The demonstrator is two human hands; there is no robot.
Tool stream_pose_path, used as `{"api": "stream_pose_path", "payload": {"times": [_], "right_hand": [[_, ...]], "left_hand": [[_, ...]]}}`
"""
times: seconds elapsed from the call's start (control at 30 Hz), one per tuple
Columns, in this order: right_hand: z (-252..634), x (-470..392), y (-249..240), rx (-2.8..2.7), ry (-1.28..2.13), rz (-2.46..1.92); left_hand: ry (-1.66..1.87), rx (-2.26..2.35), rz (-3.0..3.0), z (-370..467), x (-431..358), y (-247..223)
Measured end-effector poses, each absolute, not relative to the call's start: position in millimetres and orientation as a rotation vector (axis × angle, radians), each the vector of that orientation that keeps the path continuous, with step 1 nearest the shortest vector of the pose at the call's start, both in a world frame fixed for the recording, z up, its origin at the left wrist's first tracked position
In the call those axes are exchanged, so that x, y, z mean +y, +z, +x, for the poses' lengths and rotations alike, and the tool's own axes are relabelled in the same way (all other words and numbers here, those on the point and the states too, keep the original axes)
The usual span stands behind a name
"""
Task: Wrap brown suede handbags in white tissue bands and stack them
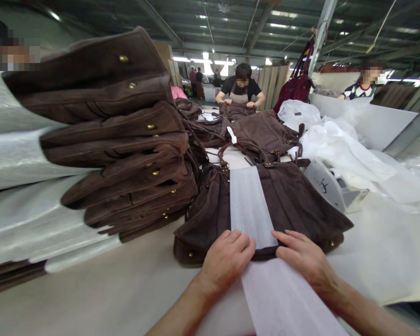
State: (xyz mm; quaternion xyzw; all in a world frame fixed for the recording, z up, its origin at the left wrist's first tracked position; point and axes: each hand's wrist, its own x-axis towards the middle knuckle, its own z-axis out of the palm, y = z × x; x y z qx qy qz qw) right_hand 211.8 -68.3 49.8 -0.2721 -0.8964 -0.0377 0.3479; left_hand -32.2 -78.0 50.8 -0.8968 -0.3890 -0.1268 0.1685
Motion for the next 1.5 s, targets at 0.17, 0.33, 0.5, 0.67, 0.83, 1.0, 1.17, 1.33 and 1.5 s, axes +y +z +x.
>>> {"api": "stream_pose_path", "payload": {"times": [0.17,0.33,0.5,0.67,0.83,1.0,1.17,1.33,1.5], "right_hand": [[203.2,-82.4,32.1,-2.258,-0.106,-0.715],[205.3,-79.6,40.6,-2.349,-0.077,-0.697],[206.8,-66.2,27.0,-2.496,-0.032,-0.643],[212.7,-66.0,3.1,-2.368,0.067,-0.713],[216.3,-65.7,6.9,-2.273,0.174,-0.718],[209.1,-66.3,17.5,-2.192,0.194,-0.835],[208.4,-63.2,26.1,-2.189,0.230,-1.141],[228.8,-61.3,50.1,-2.428,0.559,-1.068],[229.4,-63.5,59.3,-2.367,0.311,-0.773]], "left_hand": [[-0.326,-1.105,-2.597,-27.4,-80.9,50.4],[-0.304,-1.087,-2.633,-25.4,-82.9,50.7],[-0.370,-1.077,-2.609,-27.9,-80.7,50.3],[-0.379,-1.132,-2.617,-36.1,-92.5,51.0],[-0.344,-1.323,-2.727,-43.6,-104.5,56.3],[-0.302,-1.514,-2.963,-38.8,-98.0,83.7],[-0.635,-1.834,-2.979,-30.1,-95.7,92.2],[-0.610,-1.996,-2.759,-21.8,-95.0,75.0],[-0.835,-1.785,-2.779,-29.0,-97.9,67.1]]}}
